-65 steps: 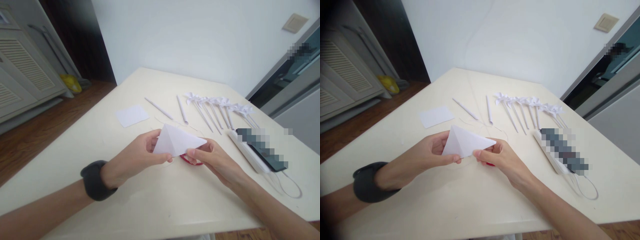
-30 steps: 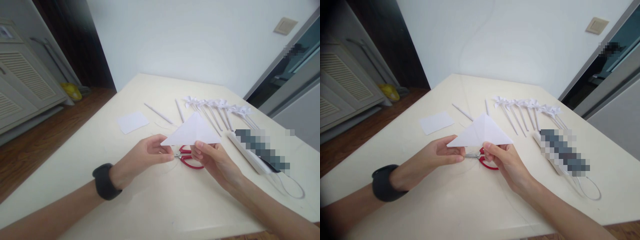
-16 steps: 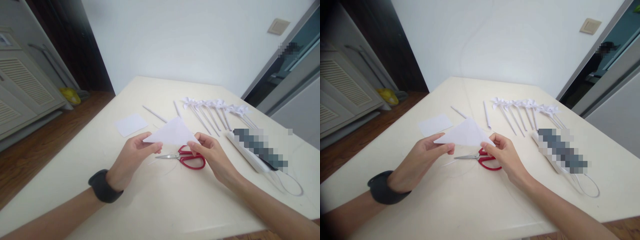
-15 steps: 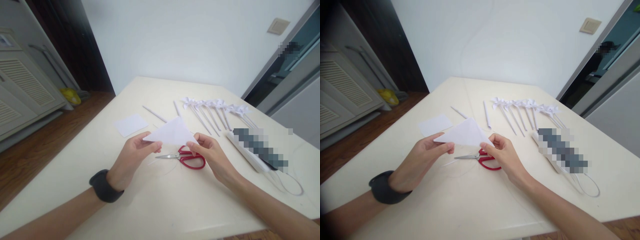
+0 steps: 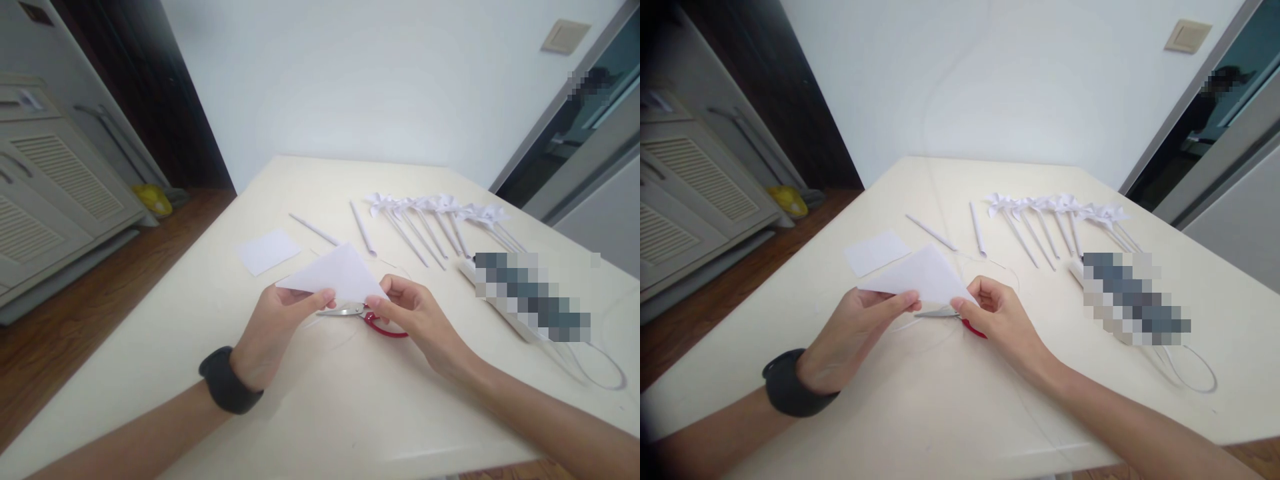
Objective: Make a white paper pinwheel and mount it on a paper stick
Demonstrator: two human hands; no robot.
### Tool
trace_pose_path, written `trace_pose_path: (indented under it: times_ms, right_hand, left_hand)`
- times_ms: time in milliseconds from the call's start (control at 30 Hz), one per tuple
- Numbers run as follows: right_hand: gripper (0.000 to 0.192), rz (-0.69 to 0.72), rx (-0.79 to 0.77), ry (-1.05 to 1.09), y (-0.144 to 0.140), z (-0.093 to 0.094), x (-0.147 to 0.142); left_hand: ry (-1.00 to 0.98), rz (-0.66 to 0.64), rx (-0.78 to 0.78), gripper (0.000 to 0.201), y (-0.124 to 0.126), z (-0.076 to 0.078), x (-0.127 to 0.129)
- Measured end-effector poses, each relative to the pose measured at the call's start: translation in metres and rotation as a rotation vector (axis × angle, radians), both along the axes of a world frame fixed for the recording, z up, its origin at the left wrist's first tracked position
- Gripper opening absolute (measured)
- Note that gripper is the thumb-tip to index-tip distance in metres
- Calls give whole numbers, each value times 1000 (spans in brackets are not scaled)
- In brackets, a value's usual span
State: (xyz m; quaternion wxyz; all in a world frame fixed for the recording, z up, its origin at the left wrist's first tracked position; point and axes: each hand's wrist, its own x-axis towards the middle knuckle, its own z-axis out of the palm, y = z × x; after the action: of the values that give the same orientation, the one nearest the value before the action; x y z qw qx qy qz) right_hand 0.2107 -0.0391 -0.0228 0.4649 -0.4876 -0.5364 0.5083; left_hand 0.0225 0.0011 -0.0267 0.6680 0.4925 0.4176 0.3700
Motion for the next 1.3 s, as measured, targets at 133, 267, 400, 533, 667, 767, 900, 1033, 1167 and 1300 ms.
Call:
trace_pose_path:
  times_ms: [133,267,400,533,667,767,900,1033,1167,1300]
  right_hand:
    - [22,-1,-5,-21,0,0,-1]
    - [22,7,-12,-47,-2,1,-4]
    - [21,8,-20,-74,-3,3,-4]
    - [19,17,-27,-91,-2,4,-3]
    - [20,13,-16,-95,0,6,0]
    - [21,8,-10,-97,1,7,1]
    - [21,6,-11,-96,2,7,2]
    - [22,-3,-9,-88,0,6,1]
    - [22,-6,-2,-74,-2,5,2]
    - [21,-3,2,-72,-3,6,2]
  left_hand:
    - [-5,18,19,16,0,2,1]
    - [-24,-21,6,17,-2,5,3]
    - [15,-40,-28,18,-4,8,3]
    - [28,-8,-10,19,-3,8,3]
    - [39,-4,-13,21,-1,5,1]
    - [26,12,2,21,0,3,0]
    - [11,22,20,22,1,2,0]
    - [12,8,13,20,1,3,0]
    - [49,-21,-2,23,1,6,-2]
    - [82,-30,12,24,1,9,-1]
